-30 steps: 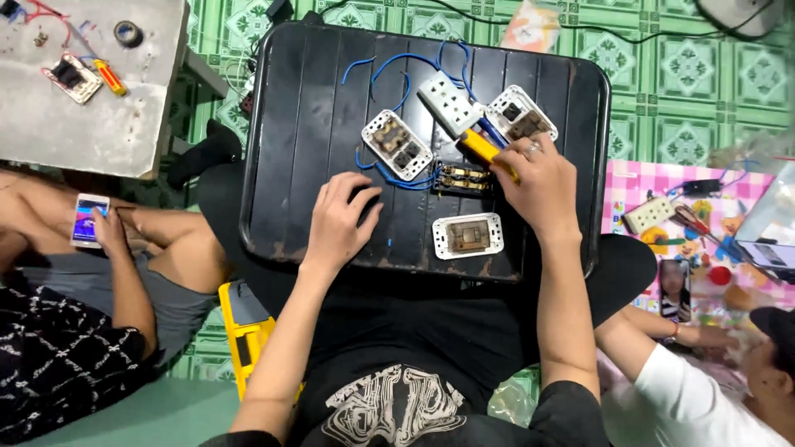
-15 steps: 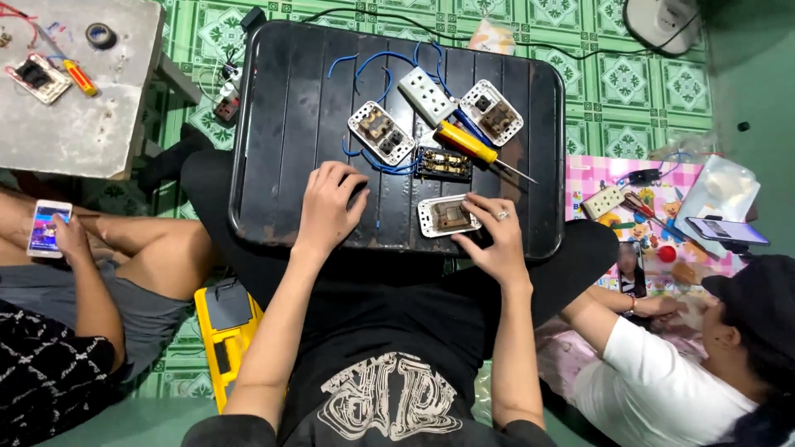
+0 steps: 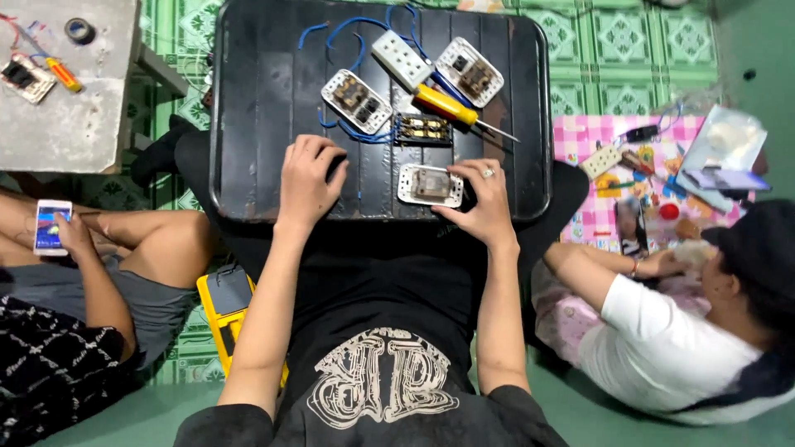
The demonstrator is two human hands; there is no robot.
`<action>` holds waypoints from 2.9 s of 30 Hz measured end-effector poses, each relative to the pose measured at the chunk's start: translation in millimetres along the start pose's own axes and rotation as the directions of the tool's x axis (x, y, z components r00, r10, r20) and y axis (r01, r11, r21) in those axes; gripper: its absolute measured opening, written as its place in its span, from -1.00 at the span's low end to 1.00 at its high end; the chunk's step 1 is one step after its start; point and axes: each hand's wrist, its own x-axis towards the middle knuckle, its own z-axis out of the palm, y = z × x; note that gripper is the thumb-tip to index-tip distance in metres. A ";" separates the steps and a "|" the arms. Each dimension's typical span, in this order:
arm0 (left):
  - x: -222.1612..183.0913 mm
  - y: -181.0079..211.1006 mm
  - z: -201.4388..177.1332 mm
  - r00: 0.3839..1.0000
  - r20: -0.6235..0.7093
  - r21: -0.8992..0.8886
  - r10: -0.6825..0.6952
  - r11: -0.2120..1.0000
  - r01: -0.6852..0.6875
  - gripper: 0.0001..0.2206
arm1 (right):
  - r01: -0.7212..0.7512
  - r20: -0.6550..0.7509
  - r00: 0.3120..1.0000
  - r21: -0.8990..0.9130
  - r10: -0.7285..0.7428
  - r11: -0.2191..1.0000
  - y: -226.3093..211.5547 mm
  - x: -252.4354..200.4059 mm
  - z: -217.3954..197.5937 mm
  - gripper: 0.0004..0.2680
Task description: Disassembling electrical socket units using a screwdriver to remove screws and separate components.
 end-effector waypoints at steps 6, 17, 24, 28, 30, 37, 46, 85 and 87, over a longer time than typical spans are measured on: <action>12.7 12.3 -13.7 0.998 0.001 -0.005 0.059 0.998 -0.059 -0.91 | 0.034 0.027 0.999 -0.076 -0.032 0.997 10.9 0.1 -0.7 -0.56; 44.8 85.7 15.4 0.901 0.297 -0.395 0.317 0.900 -0.187 -0.52 | 0.079 -0.131 0.988 -0.015 -0.080 0.997 31.3 -12.8 0.5 -0.61; 83.6 119.9 25.1 0.697 0.634 -0.286 0.334 0.939 -0.189 -0.52 | 0.037 0.035 0.999 -0.101 -0.034 0.994 38.2 -17.1 -7.3 -0.58; 89.4 130.4 26.2 0.659 0.685 -0.119 0.309 0.941 -0.317 -0.52 | 0.033 0.048 0.999 -0.180 -0.025 0.983 38.6 -16.8 -10.1 -0.61; 89.8 132.6 26.2 0.652 0.695 -0.103 0.302 0.940 -0.326 -0.54 | 0.026 0.043 0.999 -0.197 -0.018 0.980 39.5 -17.6 -8.0 -0.60; 94.9 123.8 36.6 0.635 0.691 -0.144 0.344 0.927 -0.345 -0.57 | 0.003 0.100 0.995 -0.190 0.016 0.982 45.3 -17.6 -6.1 -0.55; 67.0 67.4 66.5 0.710 0.528 -0.295 0.466 0.884 -0.362 -0.55 | -0.007 0.127 0.992 -0.116 0.022 0.993 48.6 -10.7 -15.0 -0.62; 56.7 107.5 91.6 0.810 0.378 -0.209 0.448 0.894 -0.397 -0.53 | -0.079 -0.158 0.987 -0.296 0.033 0.952 50.3 -26.9 17.5 -0.88; 57.5 107.6 91.9 0.816 0.368 -0.215 0.446 0.895 -0.392 -0.52 | -0.080 -0.170 0.985 -0.300 0.030 0.950 50.6 -26.2 17.8 -0.87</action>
